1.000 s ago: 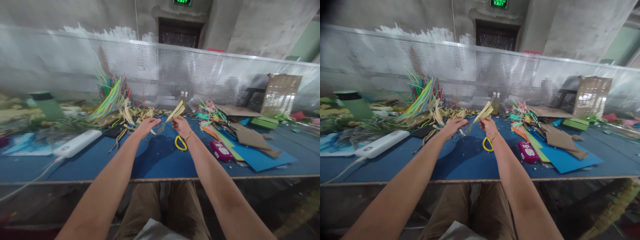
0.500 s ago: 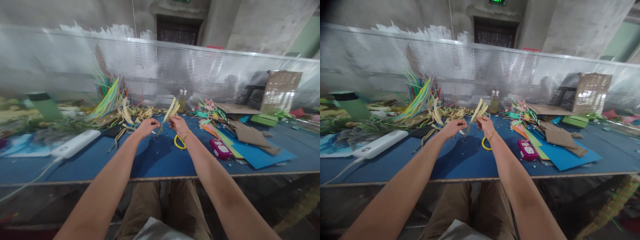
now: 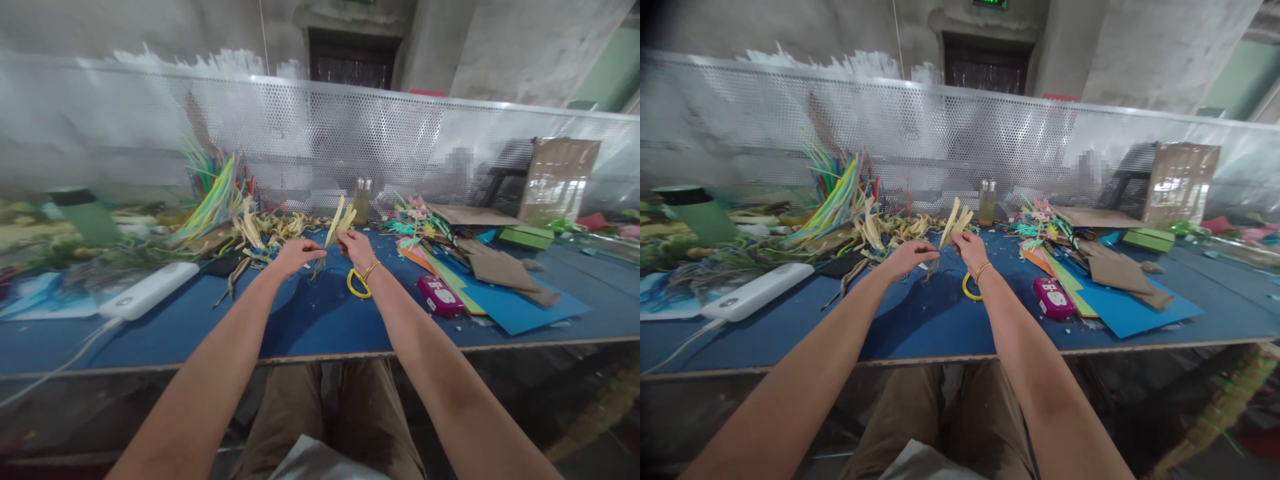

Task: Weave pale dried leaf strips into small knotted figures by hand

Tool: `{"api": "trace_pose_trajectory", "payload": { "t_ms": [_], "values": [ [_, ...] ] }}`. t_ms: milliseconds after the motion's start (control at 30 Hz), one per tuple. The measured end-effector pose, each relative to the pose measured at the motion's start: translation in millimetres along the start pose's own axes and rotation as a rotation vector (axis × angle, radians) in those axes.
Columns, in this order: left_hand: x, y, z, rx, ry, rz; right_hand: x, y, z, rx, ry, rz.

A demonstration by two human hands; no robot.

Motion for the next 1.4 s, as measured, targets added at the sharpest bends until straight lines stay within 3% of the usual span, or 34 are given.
{"api": "trace_pose_trajectory", "payload": {
  "t_ms": [300,533,700,833,1033,1200,1400],
  "values": [
    [-3.2,0.1,-3.0,0.042,-0.009,-0.142,-0.2,-16.2,10.2,-0.208,0.045,0.102],
    [10.4,-11.1,-5.6,0.026,-0.317,-0.219,7.8,-15.7,9.1,-0.114,-0.097,0.075],
    [2.7,-9.8,-4.2,0.077,-0.122,-0.091,5.1,-14.0,7.4,-0.16,-0.112,-0.046],
    [-0.8,-11.0,-1.7,0.063,0.001,-0.043,2.7,-16.5,8.3,-0.233,-0.04,-0.047],
    [12.1,-11.9,-2.9,0.069,-0.214,-0.231,5.8,-15.4,9.3,-0.092,-0.038,0.08],
    [6.1,-9.8,-3.3,-0.035,-0.131,-0.226,2.9,-15.3,13.3,-0.108,-0.143,0.061],
    [8.4,-9.1,-3.2,-0.057,-0.169,-0.217,1.5,-13.4,14.4,-0.111,-0.202,0.061]
  ]
}}
Point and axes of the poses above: each hand's wrist, its own z-axis away from the middle knuckle, its own y-axis out of the back of the hand, x = y × z, the point moved 4 cm from there along -z, towards the middle knuckle, and after that the axes turned 6 degrees about -y, right-handed, at the moved point
